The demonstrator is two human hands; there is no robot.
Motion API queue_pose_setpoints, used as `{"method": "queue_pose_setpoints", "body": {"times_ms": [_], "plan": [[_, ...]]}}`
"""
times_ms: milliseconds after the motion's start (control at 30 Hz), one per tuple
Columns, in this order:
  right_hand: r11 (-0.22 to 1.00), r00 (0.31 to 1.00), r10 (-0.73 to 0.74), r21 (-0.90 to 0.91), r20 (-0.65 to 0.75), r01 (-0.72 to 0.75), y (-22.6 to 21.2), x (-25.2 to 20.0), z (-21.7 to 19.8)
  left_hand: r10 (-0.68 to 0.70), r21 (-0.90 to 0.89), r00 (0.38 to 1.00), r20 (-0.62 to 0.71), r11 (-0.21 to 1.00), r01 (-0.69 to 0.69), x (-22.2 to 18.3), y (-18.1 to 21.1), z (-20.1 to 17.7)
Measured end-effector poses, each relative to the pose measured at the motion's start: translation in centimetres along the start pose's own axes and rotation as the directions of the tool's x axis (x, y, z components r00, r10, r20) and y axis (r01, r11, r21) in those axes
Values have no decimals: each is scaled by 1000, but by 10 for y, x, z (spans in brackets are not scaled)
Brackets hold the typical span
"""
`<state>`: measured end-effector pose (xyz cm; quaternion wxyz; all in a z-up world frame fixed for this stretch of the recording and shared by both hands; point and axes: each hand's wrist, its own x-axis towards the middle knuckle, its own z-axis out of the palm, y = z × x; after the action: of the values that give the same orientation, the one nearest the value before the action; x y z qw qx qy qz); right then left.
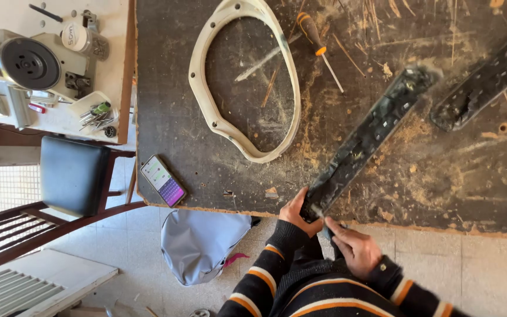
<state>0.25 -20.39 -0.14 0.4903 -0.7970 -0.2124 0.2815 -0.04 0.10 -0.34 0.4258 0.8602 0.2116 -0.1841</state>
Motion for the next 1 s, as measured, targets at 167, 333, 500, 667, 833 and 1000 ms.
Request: {"method": "queue_pose_setpoints", "body": {"times_ms": [167, 333, 500, 667, 833, 1000], "plan": [[931, 816, -309, 19, -489, 364, -40, 14, -34, 165, 32, 983, -81, 986, -163, -4, -34, 25], [989, 991, 43, -136, -129, -60, 37, -15, -48, 192, 61, 975, -115, 981, -186, 7, -42, 28], [963, 983, 185, -195, -25, -186, 38, -16, -48, 74, 36, 997, -11, 997, -73, 6, -9, 7], [904, 977, 209, -374, -30, -205, 50, -16, -44, -47, 49, 997, 65, 998, 44, 3, -2, 4], [865, 992, 128, -487, -15, -119, 54, -14, -49, -62, 64, 997, 42, 996, 59, 5, -4, 9], [779, 983, 182, -610, 1, -143, 63, -10, -48, -55, 39, 997, 52, 998, 53, 2, 4, 2]]}}
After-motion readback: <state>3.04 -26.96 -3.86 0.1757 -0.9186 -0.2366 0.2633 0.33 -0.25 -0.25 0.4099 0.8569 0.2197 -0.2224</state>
